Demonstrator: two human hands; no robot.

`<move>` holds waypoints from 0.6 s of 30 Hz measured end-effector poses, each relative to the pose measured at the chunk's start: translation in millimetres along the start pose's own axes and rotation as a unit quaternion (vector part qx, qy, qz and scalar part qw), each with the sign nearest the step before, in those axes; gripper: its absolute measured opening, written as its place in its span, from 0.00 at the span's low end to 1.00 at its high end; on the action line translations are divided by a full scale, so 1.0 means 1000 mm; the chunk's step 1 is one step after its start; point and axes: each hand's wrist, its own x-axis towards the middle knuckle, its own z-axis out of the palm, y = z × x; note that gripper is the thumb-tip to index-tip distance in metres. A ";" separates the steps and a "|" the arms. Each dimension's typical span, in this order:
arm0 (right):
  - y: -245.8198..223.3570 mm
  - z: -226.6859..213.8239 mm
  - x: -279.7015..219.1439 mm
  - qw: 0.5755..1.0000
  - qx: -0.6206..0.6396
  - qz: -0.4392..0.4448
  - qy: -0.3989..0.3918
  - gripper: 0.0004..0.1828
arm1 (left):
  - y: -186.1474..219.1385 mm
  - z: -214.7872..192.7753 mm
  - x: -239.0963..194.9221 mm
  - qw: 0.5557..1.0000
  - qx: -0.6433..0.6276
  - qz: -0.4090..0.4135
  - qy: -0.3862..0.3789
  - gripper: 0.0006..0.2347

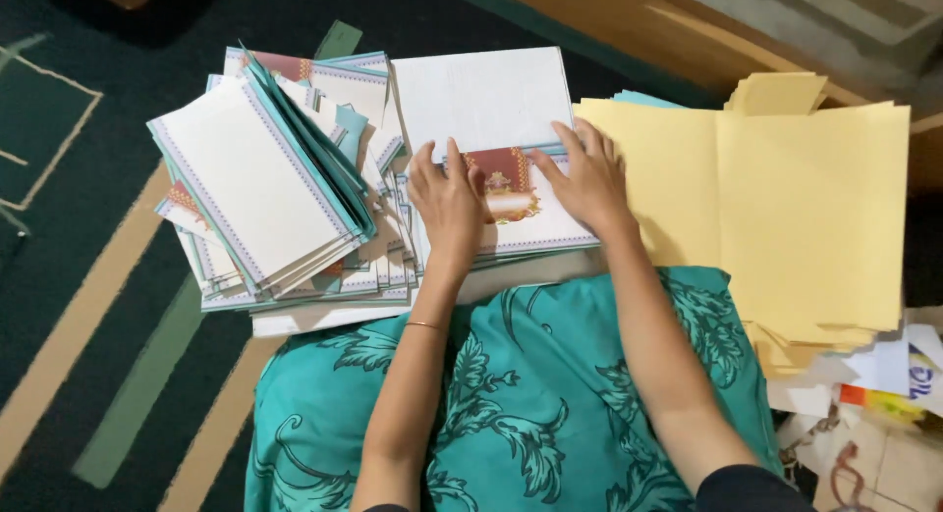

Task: The person sits on the floor and repeatedly picks up small stacks of decorative papers, flips them over, and places them into a growing pile. The hands handle the papers one at a time, occasionally adjusting the stack's alignment.

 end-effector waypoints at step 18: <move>-0.031 0.010 -0.015 0.963 0.044 -0.138 0.227 0.31 | -0.049 -0.182 0.027 0.950 -0.211 -0.224 0.058 0.35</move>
